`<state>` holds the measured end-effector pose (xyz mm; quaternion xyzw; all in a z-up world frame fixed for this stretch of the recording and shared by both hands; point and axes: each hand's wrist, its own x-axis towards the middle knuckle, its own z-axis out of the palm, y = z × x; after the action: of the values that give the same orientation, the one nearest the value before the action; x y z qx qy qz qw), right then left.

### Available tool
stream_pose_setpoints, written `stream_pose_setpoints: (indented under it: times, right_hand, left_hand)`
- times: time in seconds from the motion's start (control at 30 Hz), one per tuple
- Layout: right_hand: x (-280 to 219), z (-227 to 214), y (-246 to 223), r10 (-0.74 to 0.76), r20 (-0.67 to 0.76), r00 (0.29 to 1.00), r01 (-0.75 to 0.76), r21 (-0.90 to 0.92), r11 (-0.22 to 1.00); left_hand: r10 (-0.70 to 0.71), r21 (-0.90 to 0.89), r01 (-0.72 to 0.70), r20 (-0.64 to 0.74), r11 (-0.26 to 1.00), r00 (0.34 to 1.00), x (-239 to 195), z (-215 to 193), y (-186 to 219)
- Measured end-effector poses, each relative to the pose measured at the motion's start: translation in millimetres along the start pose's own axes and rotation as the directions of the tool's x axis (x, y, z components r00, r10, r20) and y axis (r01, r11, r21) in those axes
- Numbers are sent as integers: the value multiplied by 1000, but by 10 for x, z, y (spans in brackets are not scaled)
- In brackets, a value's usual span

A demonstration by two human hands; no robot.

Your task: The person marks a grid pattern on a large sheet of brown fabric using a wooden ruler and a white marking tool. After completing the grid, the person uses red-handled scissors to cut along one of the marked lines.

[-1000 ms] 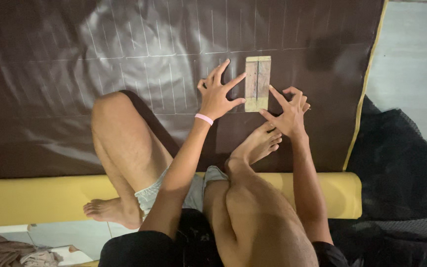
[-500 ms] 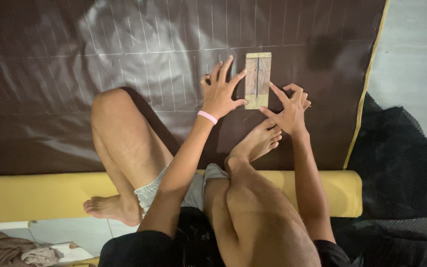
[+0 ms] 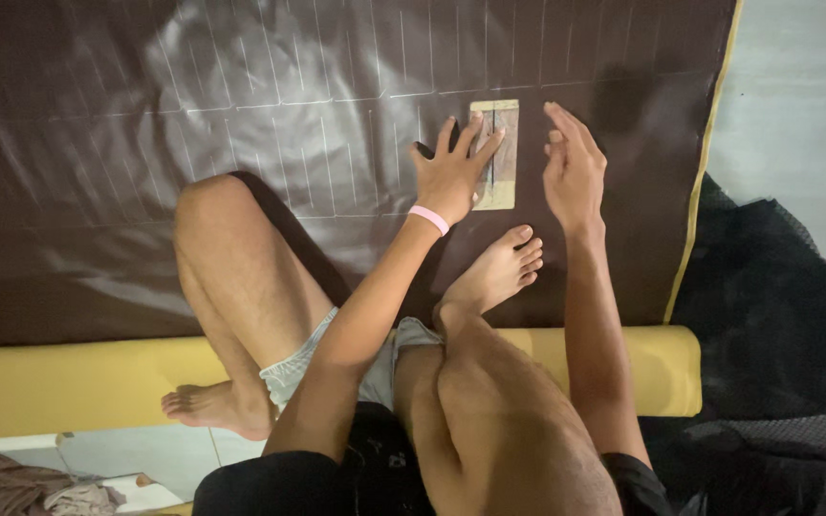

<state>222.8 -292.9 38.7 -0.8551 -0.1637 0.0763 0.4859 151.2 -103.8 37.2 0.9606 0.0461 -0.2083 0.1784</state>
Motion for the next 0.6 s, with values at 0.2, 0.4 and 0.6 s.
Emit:
stream_pose_setpoints:
  times: [0.2, 0.4, 0.6]
  right_hand:
    - [125, 78, -75, -53, 17, 998, 54, -110, 992]
    - [-470, -56, -143, -80, 223, 971, 151, -323, 934]
    - [-1067, -250, -200, -55, 335, 941, 128, -200, 971]
  left_hand:
    - [4, -15, -5, -16, 1000, 1000, -11, 37, -15]
    - [8, -60, -8, 4, 998, 1000, -6, 29, -49]
    - [11, -80, -12, -1, 997, 1000, -10, 34, -71]
